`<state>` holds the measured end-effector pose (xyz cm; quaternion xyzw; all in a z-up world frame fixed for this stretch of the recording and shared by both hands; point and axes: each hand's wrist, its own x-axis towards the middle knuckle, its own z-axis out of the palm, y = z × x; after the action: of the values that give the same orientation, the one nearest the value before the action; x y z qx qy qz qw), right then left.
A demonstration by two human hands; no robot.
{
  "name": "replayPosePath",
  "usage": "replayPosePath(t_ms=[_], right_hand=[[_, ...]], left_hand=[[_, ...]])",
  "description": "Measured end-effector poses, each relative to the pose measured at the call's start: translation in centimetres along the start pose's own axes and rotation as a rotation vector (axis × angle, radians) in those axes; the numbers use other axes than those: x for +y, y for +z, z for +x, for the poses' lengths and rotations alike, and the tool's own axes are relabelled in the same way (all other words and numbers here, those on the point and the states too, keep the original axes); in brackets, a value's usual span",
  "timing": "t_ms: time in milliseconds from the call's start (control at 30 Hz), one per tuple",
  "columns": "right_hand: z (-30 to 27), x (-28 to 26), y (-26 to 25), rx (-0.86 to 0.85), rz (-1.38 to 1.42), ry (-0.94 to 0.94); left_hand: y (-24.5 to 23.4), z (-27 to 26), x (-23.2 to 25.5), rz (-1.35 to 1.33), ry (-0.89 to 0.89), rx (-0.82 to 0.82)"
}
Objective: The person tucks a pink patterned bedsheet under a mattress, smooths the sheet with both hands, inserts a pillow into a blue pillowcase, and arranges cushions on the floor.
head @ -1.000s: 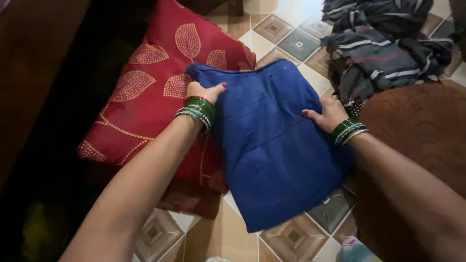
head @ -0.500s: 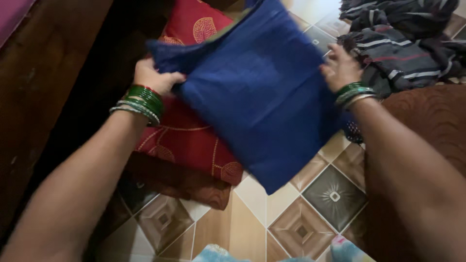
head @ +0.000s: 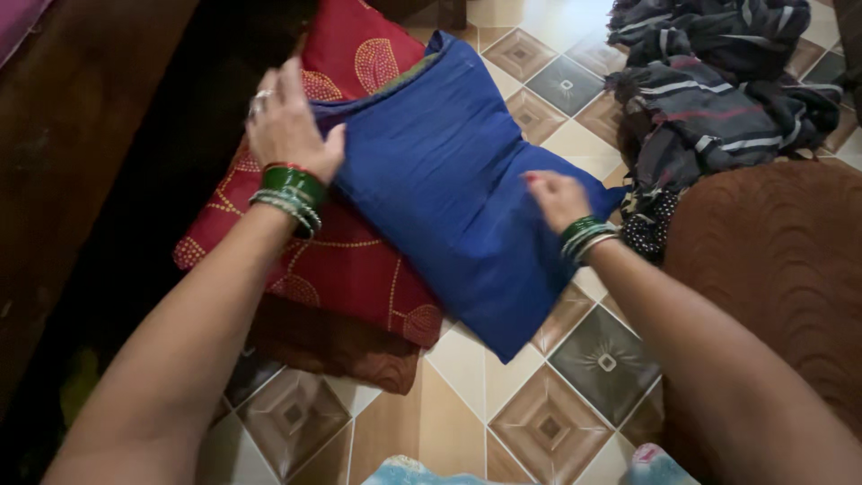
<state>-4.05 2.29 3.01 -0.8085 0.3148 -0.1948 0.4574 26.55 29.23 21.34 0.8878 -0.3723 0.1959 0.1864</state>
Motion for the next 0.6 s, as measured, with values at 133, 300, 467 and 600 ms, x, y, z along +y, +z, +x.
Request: replayPosePath(t_ms=[133, 300, 467, 600], right_hand=[[-1.2, 3.5, -3.0, 0.25, -0.419, 0.43], [-3.5, 3.8, -2.8, 0.095, -0.592, 0.287], [3.1, 4.7, -4.1, -0.043, -0.503, 0.078], [9.3, 4.1, -3.2, -0.127, -0.34, 0.029]], left_hand=[[0.4, 2.3, 5.2, 0.081, 0.093, -0.215], [2.7, 1.7, 11.6, 0.049, 0.207, -0.071], [1.7, -5.0, 13.5, -0.174, 0.332, -0.235], [3.3, -1.6, 10.8, 0.173, 0.392, 0.164]])
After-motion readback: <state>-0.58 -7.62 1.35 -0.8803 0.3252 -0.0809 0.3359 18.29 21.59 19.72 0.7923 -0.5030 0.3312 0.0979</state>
